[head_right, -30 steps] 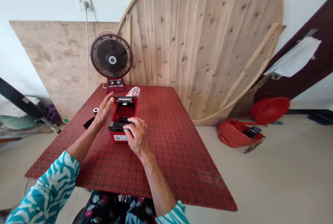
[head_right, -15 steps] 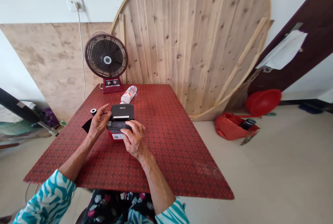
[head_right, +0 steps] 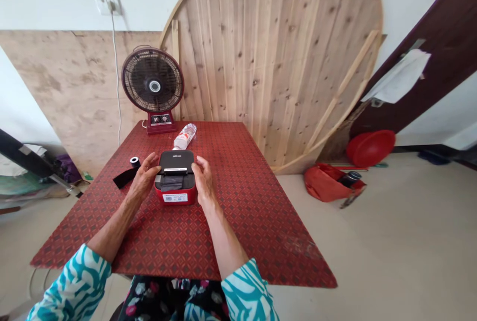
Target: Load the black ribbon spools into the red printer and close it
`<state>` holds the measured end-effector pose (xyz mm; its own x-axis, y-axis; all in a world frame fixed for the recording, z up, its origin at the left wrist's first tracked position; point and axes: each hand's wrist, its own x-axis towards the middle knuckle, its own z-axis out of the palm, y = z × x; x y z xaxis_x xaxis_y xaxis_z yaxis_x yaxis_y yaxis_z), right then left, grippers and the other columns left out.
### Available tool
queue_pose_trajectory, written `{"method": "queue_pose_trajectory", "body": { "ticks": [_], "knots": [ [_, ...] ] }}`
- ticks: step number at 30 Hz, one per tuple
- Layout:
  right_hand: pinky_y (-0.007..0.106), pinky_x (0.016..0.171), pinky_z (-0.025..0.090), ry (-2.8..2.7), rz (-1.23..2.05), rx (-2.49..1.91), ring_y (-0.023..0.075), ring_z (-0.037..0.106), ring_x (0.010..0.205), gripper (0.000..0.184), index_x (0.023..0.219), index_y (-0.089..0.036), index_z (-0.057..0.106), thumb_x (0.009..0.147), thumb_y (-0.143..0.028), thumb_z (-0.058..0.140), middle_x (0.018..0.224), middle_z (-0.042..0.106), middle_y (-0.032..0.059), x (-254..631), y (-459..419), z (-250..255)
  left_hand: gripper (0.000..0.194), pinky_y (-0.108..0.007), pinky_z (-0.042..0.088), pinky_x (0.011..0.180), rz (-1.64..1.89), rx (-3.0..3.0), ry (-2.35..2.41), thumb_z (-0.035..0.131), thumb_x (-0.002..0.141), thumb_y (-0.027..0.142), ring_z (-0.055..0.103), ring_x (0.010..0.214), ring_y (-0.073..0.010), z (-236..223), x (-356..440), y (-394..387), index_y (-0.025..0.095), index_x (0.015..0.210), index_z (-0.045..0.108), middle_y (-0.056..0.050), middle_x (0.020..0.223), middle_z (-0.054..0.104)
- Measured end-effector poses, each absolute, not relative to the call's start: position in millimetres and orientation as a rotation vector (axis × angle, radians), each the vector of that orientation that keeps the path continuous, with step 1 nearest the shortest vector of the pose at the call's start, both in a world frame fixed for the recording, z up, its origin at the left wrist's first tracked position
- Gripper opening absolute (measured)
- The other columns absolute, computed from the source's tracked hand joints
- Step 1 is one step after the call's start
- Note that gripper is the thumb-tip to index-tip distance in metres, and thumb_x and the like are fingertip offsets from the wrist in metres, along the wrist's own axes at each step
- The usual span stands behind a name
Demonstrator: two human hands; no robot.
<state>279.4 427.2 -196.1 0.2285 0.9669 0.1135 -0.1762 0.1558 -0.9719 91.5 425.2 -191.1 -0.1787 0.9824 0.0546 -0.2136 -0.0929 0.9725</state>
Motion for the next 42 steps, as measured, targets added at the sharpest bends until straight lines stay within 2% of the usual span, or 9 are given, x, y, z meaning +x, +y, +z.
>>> {"method": "queue_pose_trajectory", "body": {
  "ticks": [3, 8, 15, 20, 23, 27, 31, 35, 42],
  "knots": [
    [0.039, 0.091, 0.052, -0.892, 1.198, -0.998, 0.0225, 0.064, 0.103, 0.051, 0.112, -0.021, 0.064, 0.07, -0.048, 0.067, 0.11, 0.069, 0.0061, 274, 436, -200, 0.076, -0.037, 0.05, 0.102, 1.444, 0.934, 1.105, 0.073, 0.068, 0.032, 0.051, 0.133, -0.029, -192, 92, 425, 0.023, 0.139, 0.047, -0.014, 0.152, 0.042],
    [0.039, 0.092, 0.052, -0.895, 1.231, -0.994, 0.0221, 0.064, 0.106, 0.051, 0.115, -0.022, 0.063, 0.068, -0.041, 0.065, 0.114, 0.069, 0.0052, 276, 435, -202, 0.079, -0.03, 0.052, 0.093, 1.382, 0.894, 1.106, 0.073, 0.065, 0.031, 0.059, 0.122, -0.0239, -189, 90, 425, 0.02, 0.139, 0.046, -0.015, 0.153, 0.041],
    [0.038, 0.093, 0.052, -0.999, 1.178, -1.002, 0.0212, 0.064, 0.107, 0.049, 0.116, -0.023, 0.063, 0.069, -0.036, 0.061, 0.116, 0.069, 0.0046, 278, 434, -201, 0.078, -0.032, 0.052, 0.09, 1.351, 0.954, 1.087, 0.073, 0.064, 0.028, 0.063, 0.111, -0.0226, -186, 90, 424, 0.019, 0.138, 0.049, -0.014, 0.147, 0.049],
    [0.039, 0.093, 0.052, -0.921, 1.166, -1.01, 0.0221, 0.064, 0.107, 0.051, 0.118, -0.021, 0.062, 0.07, -0.039, 0.061, 0.117, 0.069, 0.0062, 274, 434, -206, 0.073, -0.03, 0.051, 0.084, 1.333, 0.957, 1.008, 0.07, 0.07, 0.034, 0.065, 0.104, -0.0214, -186, 93, 414, 0.018, 0.138, 0.051, -0.011, 0.129, 0.064],
    [0.04, 0.095, 0.051, -0.845, 1.197, -1.01, 0.0226, 0.063, 0.109, 0.054, 0.118, -0.021, 0.062, 0.069, -0.044, 0.063, 0.121, 0.067, 0.0069, 271, 434, -211, 0.076, -0.029, 0.052, 0.081, 1.261, 0.979, 0.918, 0.067, 0.067, 0.027, 0.066, 0.101, -0.0205, -186, 88, 411, 0.022, 0.141, 0.051, -0.009, 0.129, 0.065],
    [0.039, 0.098, 0.048, -0.746, 1.203, -0.94, 0.0225, 0.062, 0.111, 0.059, 0.117, -0.02, 0.063, 0.072, -0.057, 0.064, 0.121, 0.067, 0.0078, 266, 431, -220, 0.085, -0.028, 0.052, 0.08, 1.179, 1.001, 0.87, 0.068, 0.062, 0.022, 0.065, 0.107, -0.0219, -186, 80, 409, 0.03, 0.144, 0.048, -0.006, 0.136, 0.061],
    [0.037, 0.1, 0.045, -0.779, 1.114, -0.911, 0.0215, 0.06, 0.115, 0.058, 0.114, -0.019, 0.064, 0.077, -0.062, 0.059, 0.123, 0.065, 0.0083, 265, 428, -230, 0.086, -0.03, 0.053, 0.082, 1.174, 1.019, 0.888, 0.067, 0.063, 0.023, 0.062, 0.116, -0.0256, -186, 78, 408, 0.03, 0.145, 0.047, -0.006, 0.141, 0.058],
    [0.035, 0.092, 0.048, -0.803, 1.101, -0.924, 0.0215, 0.062, 0.109, 0.056, 0.114, -0.019, 0.064, 0.079, -0.063, 0.057, 0.118, 0.067, 0.0081, 265, 427, -233, 0.084, -0.031, 0.054, 0.084, 1.182, 1.003, 0.906, 0.066, 0.063, 0.023, 0.061, 0.12, -0.026, -188, 79, 409, 0.03, 0.144, 0.048, -0.005, 0.143, 0.057],
    [0.032, 0.081, 0.049, -0.716, 1.15, -0.928, 0.0192, 0.064, 0.094, 0.06, 0.113, -0.019, 0.064, 0.075, -0.064, 0.061, 0.107, 0.07, 0.0063, 262, 427, -232, 0.083, -0.032, 0.053, 0.09, 1.193, 0.983, 0.898, 0.067, 0.063, 0.022, 0.057, 0.126, -0.0269, -189, 80, 405, 0.029, 0.143, 0.05, -0.005, 0.145, 0.054]
  ]
}}
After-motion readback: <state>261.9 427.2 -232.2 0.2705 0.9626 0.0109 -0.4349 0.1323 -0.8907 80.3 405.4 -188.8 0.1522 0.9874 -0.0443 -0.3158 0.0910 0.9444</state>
